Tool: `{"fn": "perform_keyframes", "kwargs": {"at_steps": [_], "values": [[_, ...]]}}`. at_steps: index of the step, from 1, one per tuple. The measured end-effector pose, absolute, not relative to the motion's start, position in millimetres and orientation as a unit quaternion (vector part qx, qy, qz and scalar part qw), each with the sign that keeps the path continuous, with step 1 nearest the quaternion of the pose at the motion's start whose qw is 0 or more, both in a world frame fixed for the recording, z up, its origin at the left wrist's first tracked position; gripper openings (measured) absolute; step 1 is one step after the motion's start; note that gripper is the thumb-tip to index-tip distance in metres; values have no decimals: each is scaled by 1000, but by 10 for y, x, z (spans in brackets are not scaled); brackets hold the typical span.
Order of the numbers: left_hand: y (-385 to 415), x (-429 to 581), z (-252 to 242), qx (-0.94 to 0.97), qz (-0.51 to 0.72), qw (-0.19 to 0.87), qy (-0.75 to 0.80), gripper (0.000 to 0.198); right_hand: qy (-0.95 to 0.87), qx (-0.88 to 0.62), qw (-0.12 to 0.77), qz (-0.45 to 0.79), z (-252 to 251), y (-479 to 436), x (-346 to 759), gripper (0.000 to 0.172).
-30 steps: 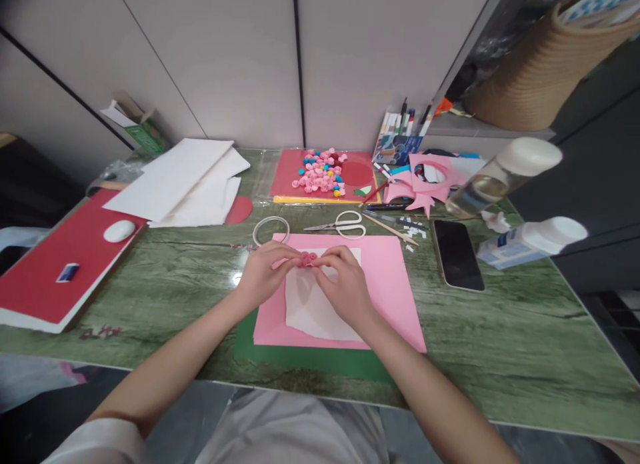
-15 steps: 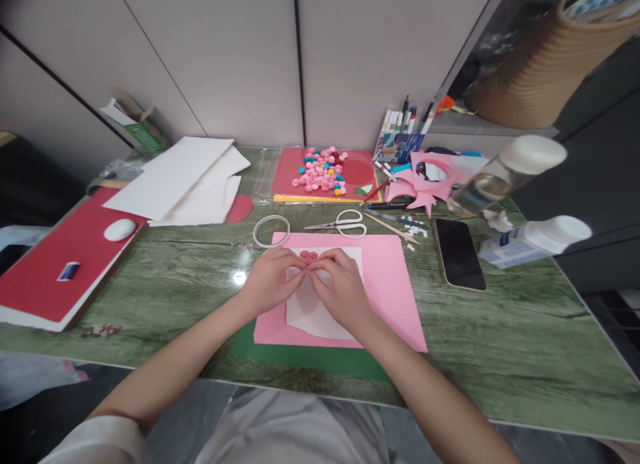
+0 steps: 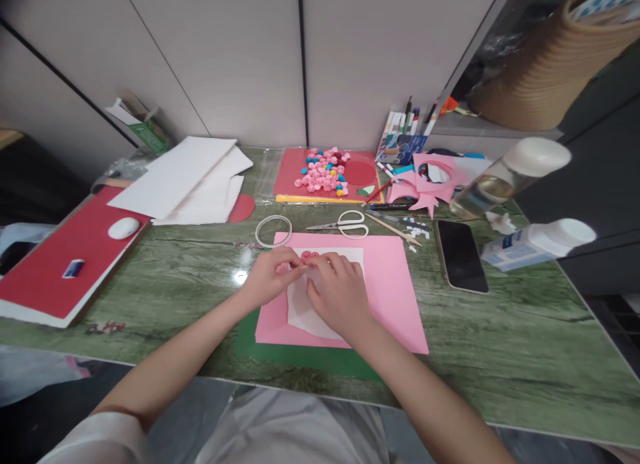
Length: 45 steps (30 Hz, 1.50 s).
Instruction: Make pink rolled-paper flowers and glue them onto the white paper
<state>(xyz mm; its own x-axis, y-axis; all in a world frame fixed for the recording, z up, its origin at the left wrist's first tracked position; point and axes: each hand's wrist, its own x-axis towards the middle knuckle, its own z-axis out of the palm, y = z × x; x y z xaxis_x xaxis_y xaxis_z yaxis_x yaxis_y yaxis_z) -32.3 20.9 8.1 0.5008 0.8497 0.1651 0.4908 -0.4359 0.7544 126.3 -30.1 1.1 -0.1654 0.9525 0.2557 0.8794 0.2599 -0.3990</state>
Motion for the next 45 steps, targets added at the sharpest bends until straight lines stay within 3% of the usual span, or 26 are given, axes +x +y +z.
{"fn": "perform_keyframes", "kwargs": {"at_steps": [4, 9, 17, 31, 45], "values": [[205, -325, 86, 799, 266, 344, 415, 10, -747, -612, 238, 102, -11, -232, 1374, 50], [190, -309, 34, 808, 263, 334, 408, 10, -740, -573, 312, 167, 6, -193, 1483, 18], [163, -290, 8, 835, 249, 275, 407, 8, -760, -557, 308, 132, -47, -238, 1416, 8], [89, -277, 58, 881, 179, 175, 401, 12, -786, -547, 283, 41, -66, -260, 1384, 7], [143, -305, 92, 886, 149, 238, 368, 8, -846, -483, 213, -68, -24, -295, 1359, 14]]}}
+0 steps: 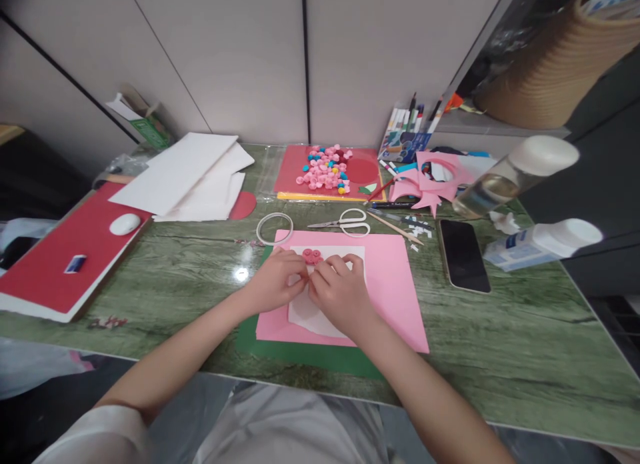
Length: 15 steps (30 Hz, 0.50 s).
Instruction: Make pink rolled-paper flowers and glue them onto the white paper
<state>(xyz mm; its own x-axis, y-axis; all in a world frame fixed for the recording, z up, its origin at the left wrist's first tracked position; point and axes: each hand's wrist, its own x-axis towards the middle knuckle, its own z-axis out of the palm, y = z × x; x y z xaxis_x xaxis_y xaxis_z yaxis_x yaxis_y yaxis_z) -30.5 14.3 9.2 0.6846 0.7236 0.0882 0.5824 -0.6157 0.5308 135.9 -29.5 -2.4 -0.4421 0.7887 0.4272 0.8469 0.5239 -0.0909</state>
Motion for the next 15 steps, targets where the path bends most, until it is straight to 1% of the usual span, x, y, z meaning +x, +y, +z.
{"fn": "perform_keyframes", "kwargs": {"at_steps": [7, 15], "values": [[137, -324, 122, 895, 131, 232, 357, 8, -858, -464, 194, -105, -32, -344, 1302, 17], [129, -344, 151, 900, 123, 233, 346, 12, -857, -471, 190, -85, 1, -386, 1260, 13]]}}
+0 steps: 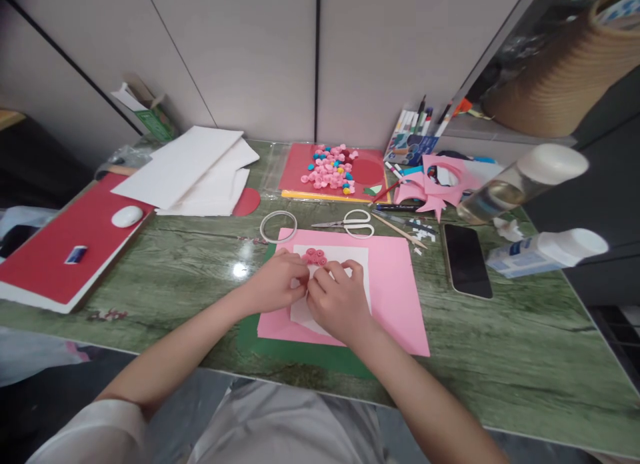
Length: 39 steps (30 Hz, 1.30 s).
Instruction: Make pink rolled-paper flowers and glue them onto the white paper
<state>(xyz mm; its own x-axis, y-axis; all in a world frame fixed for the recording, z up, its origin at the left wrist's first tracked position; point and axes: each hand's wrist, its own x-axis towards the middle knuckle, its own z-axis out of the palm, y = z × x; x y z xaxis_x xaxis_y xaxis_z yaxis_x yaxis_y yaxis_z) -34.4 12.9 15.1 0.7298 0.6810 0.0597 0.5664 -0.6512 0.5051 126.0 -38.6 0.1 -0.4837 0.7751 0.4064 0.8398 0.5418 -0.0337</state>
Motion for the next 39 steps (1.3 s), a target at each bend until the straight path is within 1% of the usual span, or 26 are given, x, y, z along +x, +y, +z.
{"fn": "perform_keyframes", "kwargs": {"at_steps": [6, 8, 10, 12, 14, 16, 18, 20, 22, 24, 28, 33, 36, 39], "values": [[157, -384, 170, 891, 128, 264, 347, 14, -855, -469, 201, -89, 5, -434, 1194, 13], [126, -384, 154, 879, 130, 312, 337, 14, -851, -476, 206, -89, 8, -419, 1208, 13], [76, -374, 135, 863, 118, 390, 300, 13, -831, -501, 221, -94, 22, -371, 1275, 14], [40, -365, 129, 844, 106, 456, 260, 11, -794, -546, 258, -76, 52, -302, 1389, 12], [51, -367, 143, 820, 126, 489, 270, 9, -752, -581, 312, 4, 93, -234, 1517, 9], [105, -376, 162, 768, 196, 519, 320, 10, -713, -584, 368, 119, 129, -185, 1617, 7], [167, -378, 164, 679, 285, 578, 352, 12, -682, -560, 413, 224, 142, -160, 1664, 7], [200, -360, 135, 582, 352, 644, 349, 14, -666, -536, 430, 292, 128, -153, 1662, 8], [196, -326, 84, 521, 388, 683, 333, 19, -661, -524, 427, 325, 98, -157, 1632, 11], [171, -290, 30, 500, 407, 691, 327, 23, -661, -515, 419, 350, 68, -167, 1595, 17], [141, -255, -39, 478, 440, 683, 333, 29, -654, -490, 415, 400, 48, -195, 1544, 21], [159, -256, -68, 457, 482, 655, 359, 32, -672, -499, 388, 386, 75, -236, 1478, 31], [151, -249, -51, 495, 509, 597, 374, 29, -686, -501, 374, 373, 87, -254, 1445, 35], [120, -237, -26, 559, 528, 506, 391, 24, -693, -501, 365, 368, 92, -264, 1437, 37]]}}
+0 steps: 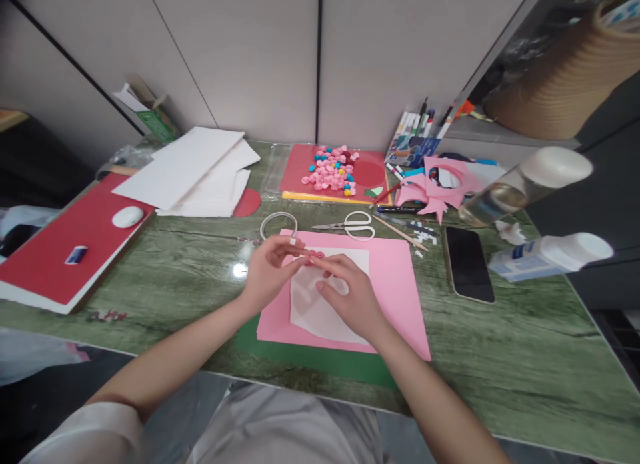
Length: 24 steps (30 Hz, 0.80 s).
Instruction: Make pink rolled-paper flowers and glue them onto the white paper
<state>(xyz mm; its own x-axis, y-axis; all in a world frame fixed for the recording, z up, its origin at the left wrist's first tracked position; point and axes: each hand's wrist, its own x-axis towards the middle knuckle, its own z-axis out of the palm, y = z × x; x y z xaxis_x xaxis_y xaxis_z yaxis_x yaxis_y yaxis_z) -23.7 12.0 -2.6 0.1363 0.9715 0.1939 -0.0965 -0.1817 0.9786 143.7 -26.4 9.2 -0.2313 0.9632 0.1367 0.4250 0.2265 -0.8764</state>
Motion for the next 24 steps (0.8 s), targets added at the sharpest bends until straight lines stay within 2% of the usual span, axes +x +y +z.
{"fn": "perform_keyframes", "kwargs": {"at_steps": [6, 12, 20, 24], "values": [[53, -227, -65, 643, 518, 375, 422, 19, -694, -504, 364, 364, 101, -280, 1443, 37], [60, -231, -112, 690, 553, 272, 379, 20, -686, -496, 379, 375, 115, -299, 1420, 37], [57, -223, -99, 687, 548, 269, 395, 21, -709, -500, 374, 329, 97, -317, 1390, 45], [73, -218, -101, 686, 541, 279, 398, 31, -718, -498, 376, 309, 89, -321, 1381, 46]]}}
